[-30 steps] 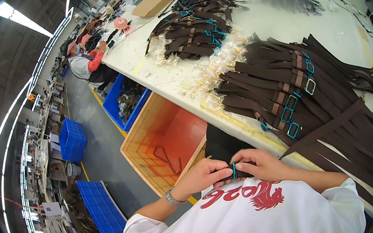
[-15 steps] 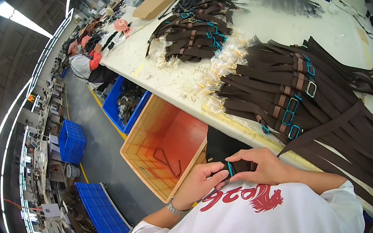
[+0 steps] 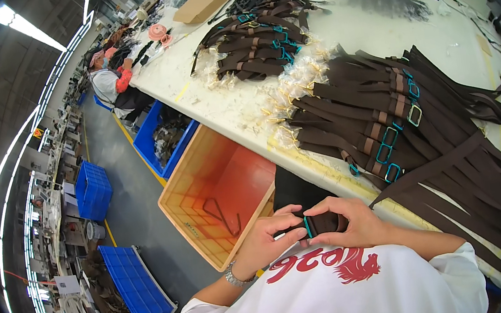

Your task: The person assembles brown fabric belts by threading the strap through a metal buckle and folding the end to secure it. The person handles the belts one at a time, performing the same threading and folding action repeatedly on a workbench in a factory setting.

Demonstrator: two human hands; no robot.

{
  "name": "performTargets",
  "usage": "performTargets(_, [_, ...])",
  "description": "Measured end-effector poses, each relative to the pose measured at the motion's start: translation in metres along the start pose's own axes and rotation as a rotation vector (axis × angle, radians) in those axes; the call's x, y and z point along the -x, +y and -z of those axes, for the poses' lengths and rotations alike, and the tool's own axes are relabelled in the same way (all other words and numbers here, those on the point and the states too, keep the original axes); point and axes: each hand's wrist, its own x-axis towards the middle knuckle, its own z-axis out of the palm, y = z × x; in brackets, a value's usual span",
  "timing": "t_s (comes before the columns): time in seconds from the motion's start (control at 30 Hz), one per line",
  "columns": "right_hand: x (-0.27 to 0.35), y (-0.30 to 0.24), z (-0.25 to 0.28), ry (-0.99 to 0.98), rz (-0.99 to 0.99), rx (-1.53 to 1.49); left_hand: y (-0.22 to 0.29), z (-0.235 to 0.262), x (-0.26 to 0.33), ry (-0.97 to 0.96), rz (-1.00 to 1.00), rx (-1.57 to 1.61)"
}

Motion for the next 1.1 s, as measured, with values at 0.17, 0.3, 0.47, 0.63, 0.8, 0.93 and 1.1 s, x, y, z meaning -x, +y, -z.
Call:
performTargets(0.17, [0.0,-0.001,-0.001,-0.023,0.026,0.011,0.004,0.002,0.0,0.085,-0.105,-0.08])
performTargets(0.3, [-0.001,-0.009,-0.001,-0.075,-0.12,0.016,-0.002,0.005,0.003,-0.008,0.085,0.06])
performTargets(0.47, [0.002,-0.009,0.003,-0.038,-0.221,0.042,-0.003,-0.012,0.0,-0.004,0.437,0.528])
performTargets(0.63, [0.008,0.002,-0.003,0.113,-0.149,-0.154,-0.004,-0.016,-0.003,-0.036,0.423,0.671])
performTargets(0.8, [0.003,-0.013,0.001,0.058,-0.297,-0.087,-0.014,-0.006,-0.002,-0.023,0.074,-0.027])
performTargets(0.93, [-0.003,-0.012,0.005,-0.024,-0.379,-0.06,-0.006,-0.01,-0.004,-0.016,0.297,0.15])
performTargets(1.1, [-0.001,-0.006,0.008,0.01,-0.263,-0.177,-0.022,-0.017,-0.009,-0.097,0.478,0.938])
